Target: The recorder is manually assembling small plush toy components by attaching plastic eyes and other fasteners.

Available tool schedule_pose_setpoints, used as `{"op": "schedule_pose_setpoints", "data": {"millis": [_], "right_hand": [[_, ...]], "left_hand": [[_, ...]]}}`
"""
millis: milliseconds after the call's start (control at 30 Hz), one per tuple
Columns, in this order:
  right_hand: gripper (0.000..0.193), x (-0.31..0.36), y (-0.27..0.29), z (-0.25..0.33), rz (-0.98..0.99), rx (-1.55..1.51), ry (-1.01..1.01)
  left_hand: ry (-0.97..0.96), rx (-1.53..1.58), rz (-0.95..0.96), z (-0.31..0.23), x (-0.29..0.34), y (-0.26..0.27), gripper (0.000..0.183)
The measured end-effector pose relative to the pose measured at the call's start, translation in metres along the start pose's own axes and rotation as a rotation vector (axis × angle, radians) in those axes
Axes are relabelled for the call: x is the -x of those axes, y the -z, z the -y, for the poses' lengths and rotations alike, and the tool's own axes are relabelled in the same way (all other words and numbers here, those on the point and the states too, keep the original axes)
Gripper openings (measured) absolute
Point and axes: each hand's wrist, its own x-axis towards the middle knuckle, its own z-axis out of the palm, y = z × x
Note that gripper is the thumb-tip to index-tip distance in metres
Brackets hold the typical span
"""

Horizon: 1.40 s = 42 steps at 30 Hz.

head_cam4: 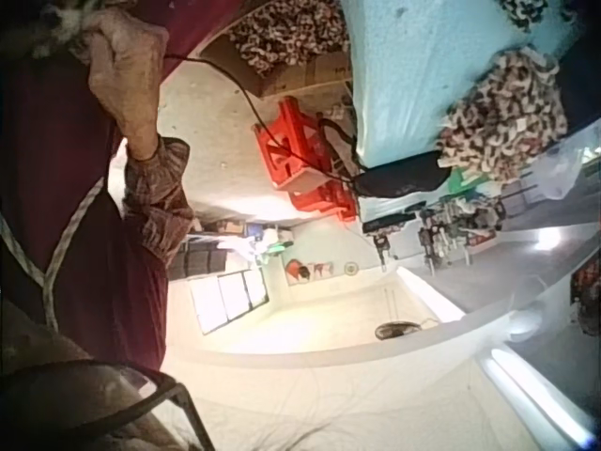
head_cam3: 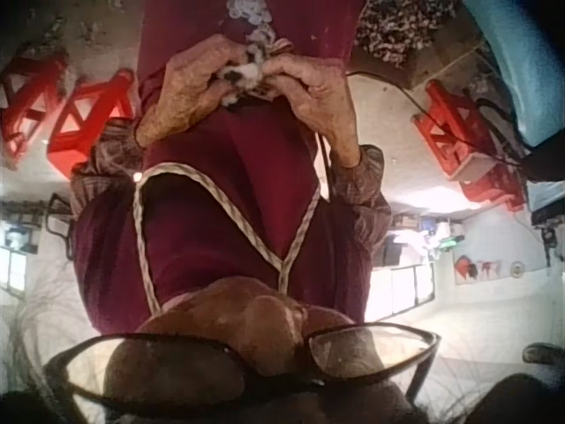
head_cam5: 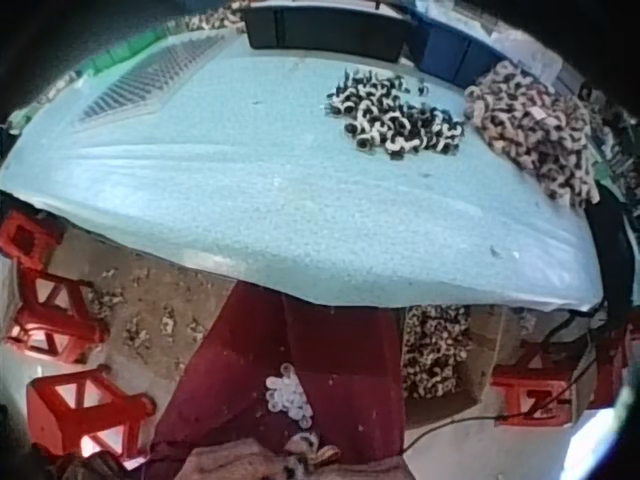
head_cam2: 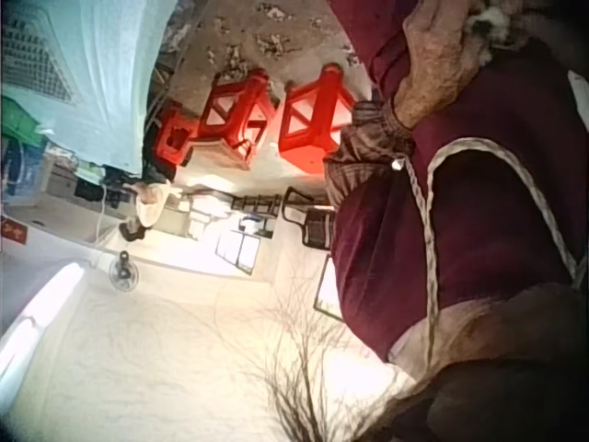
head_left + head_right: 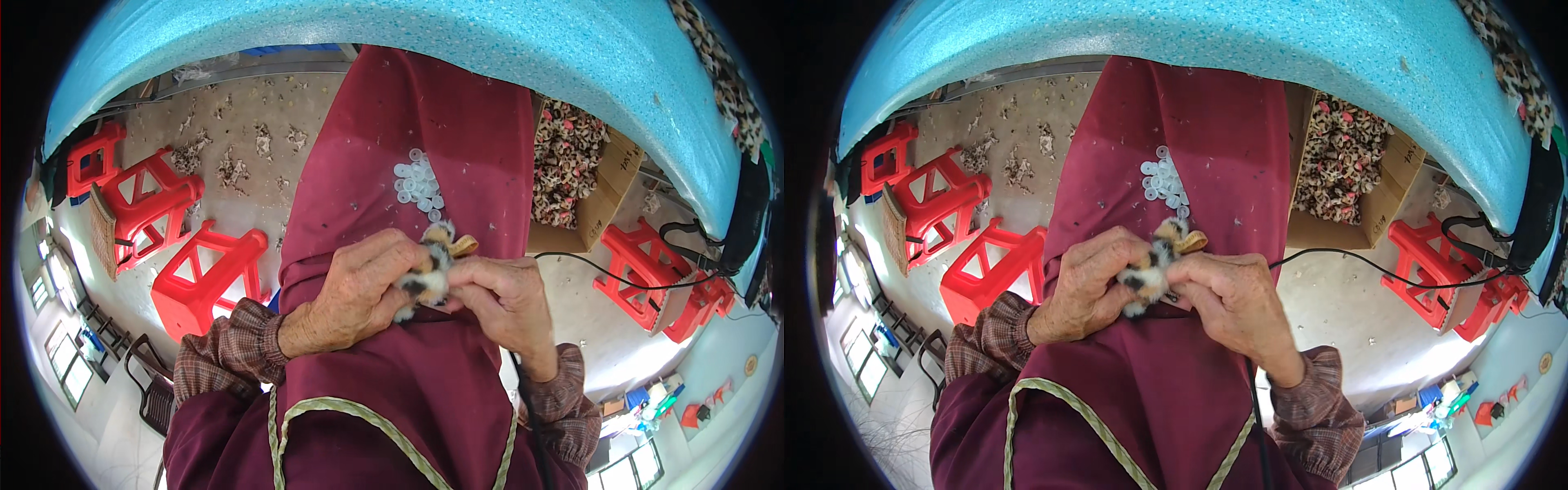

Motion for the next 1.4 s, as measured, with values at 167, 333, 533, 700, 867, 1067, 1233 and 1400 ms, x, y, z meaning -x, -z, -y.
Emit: {"op": "schedule_pose_setpoints", "data": {"millis": [167, 333, 533, 700, 867, 1067, 1233, 1400], "right_hand": [[0.023, -0.028, 0.029, 0.007, 0.01, 0.002, 0.36], [0.022, -0.035, 0.014, -0.001, 0.226, -0.04, 0.419], [0.016, -0.017, -0.007, 0.004, 0.065, -0.025, 0.588], [0.02, -0.007, -0.02, 0.009, 0.017, -0.025, 0.621], [0.022, -0.004, -0.027, 0.018, -0.013, 0.077, 0.605], [0.021, 0.001, -0.032, 0.019, -0.026, 0.099, 0.59], [0.02, 0.007, -0.039, 0.015, -0.03, 0.089, 0.585], [0.021, 0.009, -0.037, 0.011, -0.022, 0.124, 0.597]], "left_hand": [[-0.204, -0.053, -0.017, -0.004, 0.003, 0.006, 0.037], [-0.474, -0.19, -0.088, -0.016, 0.004, 0.02, 0.03], [-0.646, -0.248, -0.17, -0.015, 0.016, 0.027, 0.027], [-0.614, -0.166, -0.187, -0.009, 0.021, 0.031, 0.027], [-0.572, -0.17, -0.184, -0.011, 0.03, 0.035, 0.027], [-0.6, -0.161, -0.183, -0.009, 0.033, 0.034, 0.024], [-0.678, -0.157, -0.209, -0.004, 0.038, 0.026, 0.026], [-0.808, -0.293, -0.195, -0.005, 0.037, 0.029, 0.02]]}}
